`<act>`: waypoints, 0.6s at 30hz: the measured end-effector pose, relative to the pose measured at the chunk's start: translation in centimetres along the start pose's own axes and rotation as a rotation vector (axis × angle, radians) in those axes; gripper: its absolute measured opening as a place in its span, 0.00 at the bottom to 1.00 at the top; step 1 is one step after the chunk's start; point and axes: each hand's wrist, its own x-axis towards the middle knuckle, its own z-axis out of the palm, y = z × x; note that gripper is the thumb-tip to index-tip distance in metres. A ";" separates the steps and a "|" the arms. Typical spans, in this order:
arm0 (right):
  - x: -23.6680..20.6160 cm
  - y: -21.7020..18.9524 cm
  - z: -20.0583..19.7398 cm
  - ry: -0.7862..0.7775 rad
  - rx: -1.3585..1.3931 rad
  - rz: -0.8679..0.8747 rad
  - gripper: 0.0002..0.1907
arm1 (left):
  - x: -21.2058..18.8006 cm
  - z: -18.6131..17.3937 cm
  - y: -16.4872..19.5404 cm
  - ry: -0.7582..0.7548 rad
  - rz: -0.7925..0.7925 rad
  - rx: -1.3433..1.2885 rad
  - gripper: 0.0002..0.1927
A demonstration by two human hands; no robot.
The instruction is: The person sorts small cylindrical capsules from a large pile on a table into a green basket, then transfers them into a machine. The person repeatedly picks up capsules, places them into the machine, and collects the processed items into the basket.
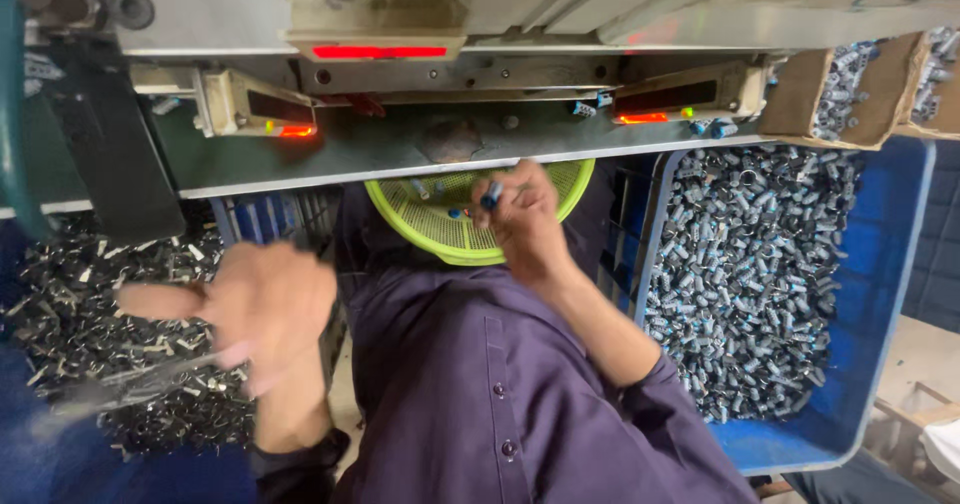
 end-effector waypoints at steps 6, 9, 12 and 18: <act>8.0 -4.5 3.5 -0.125 -0.917 -0.831 0.12 | -1.9 -4.1 -8.4 -0.217 -0.583 1.438 0.18; 12.1 -5.8 3.9 -0.011 -1.704 -1.252 0.12 | -2.5 -6.5 -15.0 -0.269 -0.637 1.994 0.21; 12.5 -6.2 3.9 -0.083 -1.588 -1.237 0.12 | -3.5 -9.0 -18.7 -0.247 -0.725 2.144 0.21; 10.0 -9.0 6.5 -0.259 -1.610 -1.175 0.14 | -5.4 -10.3 -19.5 -0.390 -0.637 1.988 0.16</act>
